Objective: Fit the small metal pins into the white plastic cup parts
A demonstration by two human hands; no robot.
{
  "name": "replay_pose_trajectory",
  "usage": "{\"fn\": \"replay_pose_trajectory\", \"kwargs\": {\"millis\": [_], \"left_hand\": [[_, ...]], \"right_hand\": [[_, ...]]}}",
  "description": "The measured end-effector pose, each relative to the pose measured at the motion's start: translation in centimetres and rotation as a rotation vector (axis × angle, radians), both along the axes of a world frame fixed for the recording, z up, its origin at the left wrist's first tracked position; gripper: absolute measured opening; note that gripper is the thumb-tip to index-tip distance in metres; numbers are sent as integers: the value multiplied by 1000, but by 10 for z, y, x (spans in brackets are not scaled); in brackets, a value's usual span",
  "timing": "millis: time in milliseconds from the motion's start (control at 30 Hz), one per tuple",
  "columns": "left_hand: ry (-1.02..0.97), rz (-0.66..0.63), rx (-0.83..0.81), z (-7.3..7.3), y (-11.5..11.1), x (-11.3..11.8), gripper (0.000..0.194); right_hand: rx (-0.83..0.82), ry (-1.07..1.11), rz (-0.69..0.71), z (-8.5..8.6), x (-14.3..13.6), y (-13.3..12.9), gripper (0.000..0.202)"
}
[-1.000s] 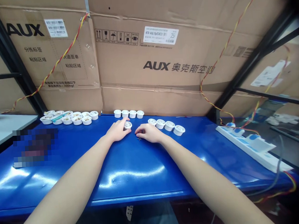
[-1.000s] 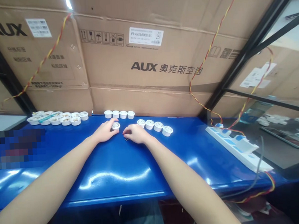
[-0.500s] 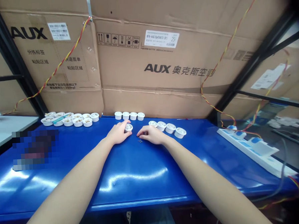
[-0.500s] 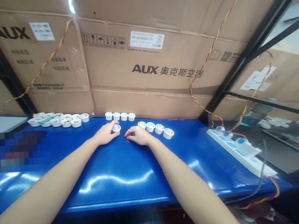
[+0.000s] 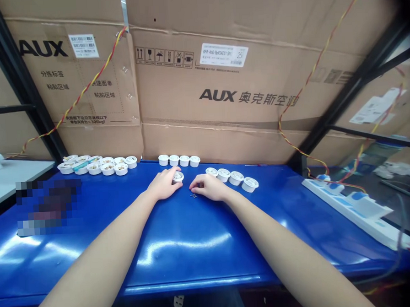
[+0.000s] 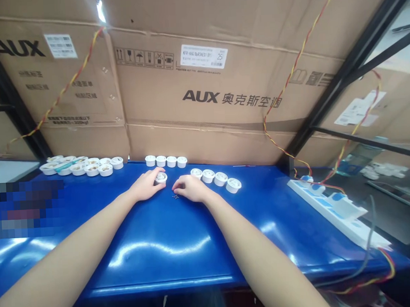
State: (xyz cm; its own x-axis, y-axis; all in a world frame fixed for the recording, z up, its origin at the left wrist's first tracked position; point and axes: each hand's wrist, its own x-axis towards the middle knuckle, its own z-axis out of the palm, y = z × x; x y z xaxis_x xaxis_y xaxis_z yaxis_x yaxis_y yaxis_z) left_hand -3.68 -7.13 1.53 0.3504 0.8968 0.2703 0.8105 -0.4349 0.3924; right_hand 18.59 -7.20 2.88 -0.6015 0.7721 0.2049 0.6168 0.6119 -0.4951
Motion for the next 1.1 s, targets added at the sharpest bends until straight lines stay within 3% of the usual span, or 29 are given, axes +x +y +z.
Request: {"fn": "replay_pose_trajectory", "kwargs": {"millis": [333,567,800,1100], "left_hand": [[-95,31,-19,-2,1,-1,55],[-273,-114,206,5,-4,2,44],[-176,-182,319,9,-15,15,50],[-42,-223,359,9,-16,21,44]], "right_hand": [[35,-91,-57,3,-1,0,9],[61,-36,-87,4,-2,-4,12],[-3,183,-126,9,-8,-12,19],[15,110,-167,12,-11,-15,20]]}}
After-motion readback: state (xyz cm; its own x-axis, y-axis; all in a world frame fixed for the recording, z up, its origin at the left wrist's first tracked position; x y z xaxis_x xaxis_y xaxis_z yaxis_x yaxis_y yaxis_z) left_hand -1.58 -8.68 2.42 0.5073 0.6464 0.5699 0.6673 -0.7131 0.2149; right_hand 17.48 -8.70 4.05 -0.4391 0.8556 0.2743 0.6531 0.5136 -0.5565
